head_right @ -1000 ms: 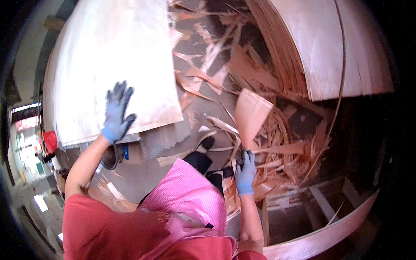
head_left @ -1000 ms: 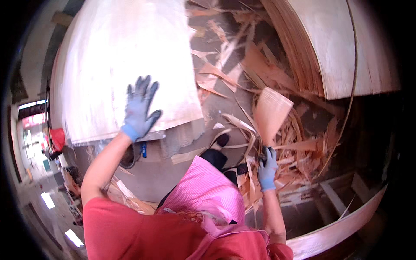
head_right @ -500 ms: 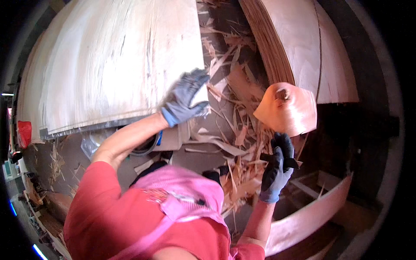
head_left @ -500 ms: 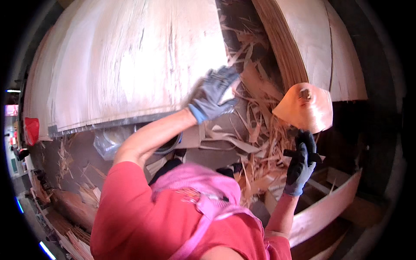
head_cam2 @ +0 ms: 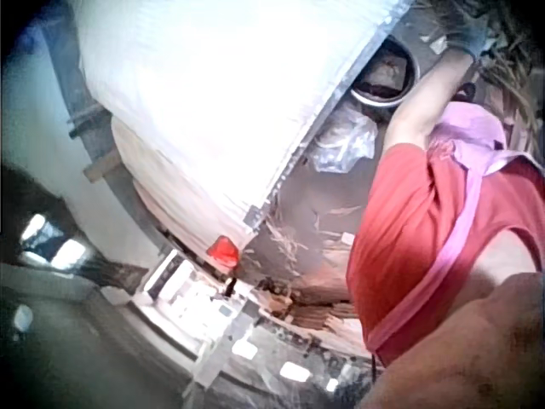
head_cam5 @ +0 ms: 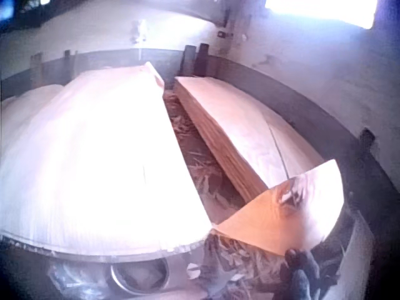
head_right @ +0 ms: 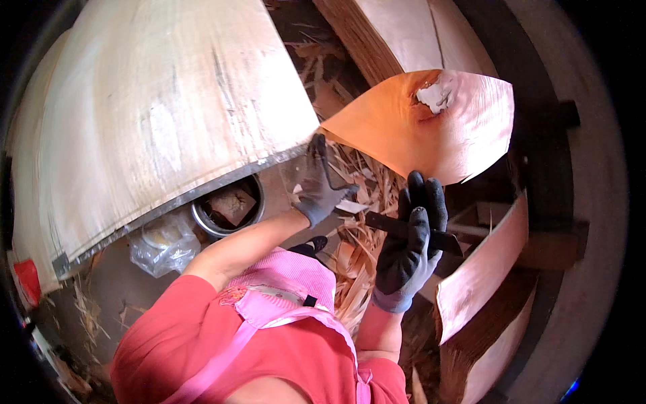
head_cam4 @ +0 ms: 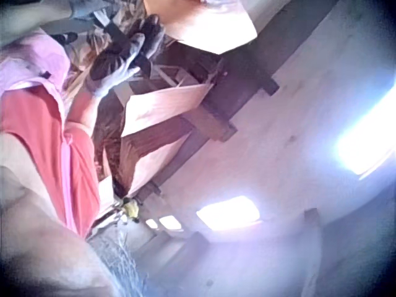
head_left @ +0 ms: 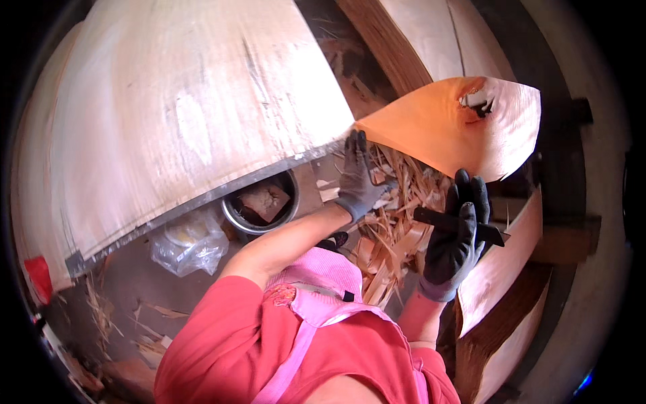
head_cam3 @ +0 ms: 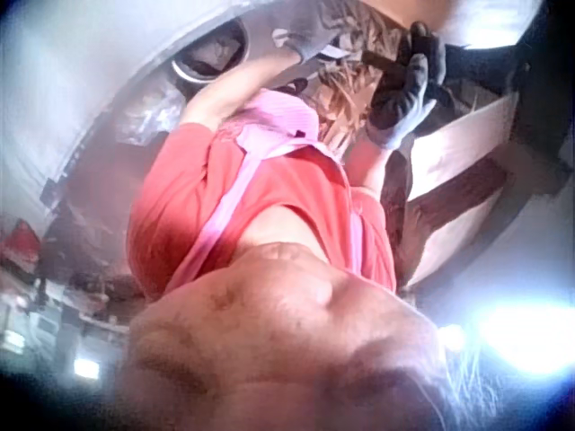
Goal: The person applies adhesive strips and a veneer sheet to large wooden panels by hand and using a small application tool.
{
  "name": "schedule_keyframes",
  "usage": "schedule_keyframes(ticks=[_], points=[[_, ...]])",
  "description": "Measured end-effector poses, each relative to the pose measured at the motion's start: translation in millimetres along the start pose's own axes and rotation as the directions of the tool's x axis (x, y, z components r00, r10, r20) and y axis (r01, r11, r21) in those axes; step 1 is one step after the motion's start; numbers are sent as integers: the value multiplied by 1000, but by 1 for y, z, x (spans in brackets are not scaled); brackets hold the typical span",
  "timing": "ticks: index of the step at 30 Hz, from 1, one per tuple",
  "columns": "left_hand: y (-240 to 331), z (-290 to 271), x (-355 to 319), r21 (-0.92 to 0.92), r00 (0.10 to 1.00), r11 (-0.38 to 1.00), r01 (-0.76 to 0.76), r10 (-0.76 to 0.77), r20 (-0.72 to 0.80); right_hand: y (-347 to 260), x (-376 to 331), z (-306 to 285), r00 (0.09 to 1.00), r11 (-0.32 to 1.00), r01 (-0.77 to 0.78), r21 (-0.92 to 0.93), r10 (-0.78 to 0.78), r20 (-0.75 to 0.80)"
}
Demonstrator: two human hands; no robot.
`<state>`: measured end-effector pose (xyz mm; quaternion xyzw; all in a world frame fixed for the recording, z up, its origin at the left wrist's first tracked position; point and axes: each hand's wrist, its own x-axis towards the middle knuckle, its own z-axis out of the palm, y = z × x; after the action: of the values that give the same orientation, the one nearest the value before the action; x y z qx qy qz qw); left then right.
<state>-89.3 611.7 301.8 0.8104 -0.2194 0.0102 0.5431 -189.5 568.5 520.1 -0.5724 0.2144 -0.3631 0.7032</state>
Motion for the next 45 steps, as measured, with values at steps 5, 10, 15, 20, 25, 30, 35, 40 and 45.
schedule_keyframes(ticks=[5, 10, 15, 20, 25, 30, 35, 40, 45], points=[[6, 17, 12, 78, 995, 993, -86, 89, -36, 0, -16, -13, 999, 1000, -2, 2, 2, -36], [-1, 42, 19, -52, 997, 995, -82, 82, 9, -4, -6, -27, 1000, 998, -25, 66, 25, -4], [13, 53, 3, -161, 978, 987, -17, 50, 205, -5, 6, -42, 999, 999, 34, 28, -34, -3], [-3, 55, 1, -167, 965, 979, -113, 148, 215, -15, 34, -17, 995, 985, -78, 153, 66, 80], [1, 52, 36, -12, 967, 999, 37, -33, 252, -12, 56, 0, 972, 995, 6, 100, -29, 232], [-7, 53, 73, -260, 992, 961, 90, -63, 108, -8, 64, 31, 932, 967, 254, -29, -236, 275], [-15, 44, 98, -144, 976, 978, 150, -124, 179, 3, 100, 49, 878, 932, 54, 359, -215, 427], [-19, -4, 91, -370, 961, 909, 194, -100, 258, -25, 128, 59, 863, 936, 125, 329, -266, 430], [-25, -4, 94, -181, 976, 983, -24, 63, 208, -32, 120, 90, 782, 936, 348, 54, -321, 534]])
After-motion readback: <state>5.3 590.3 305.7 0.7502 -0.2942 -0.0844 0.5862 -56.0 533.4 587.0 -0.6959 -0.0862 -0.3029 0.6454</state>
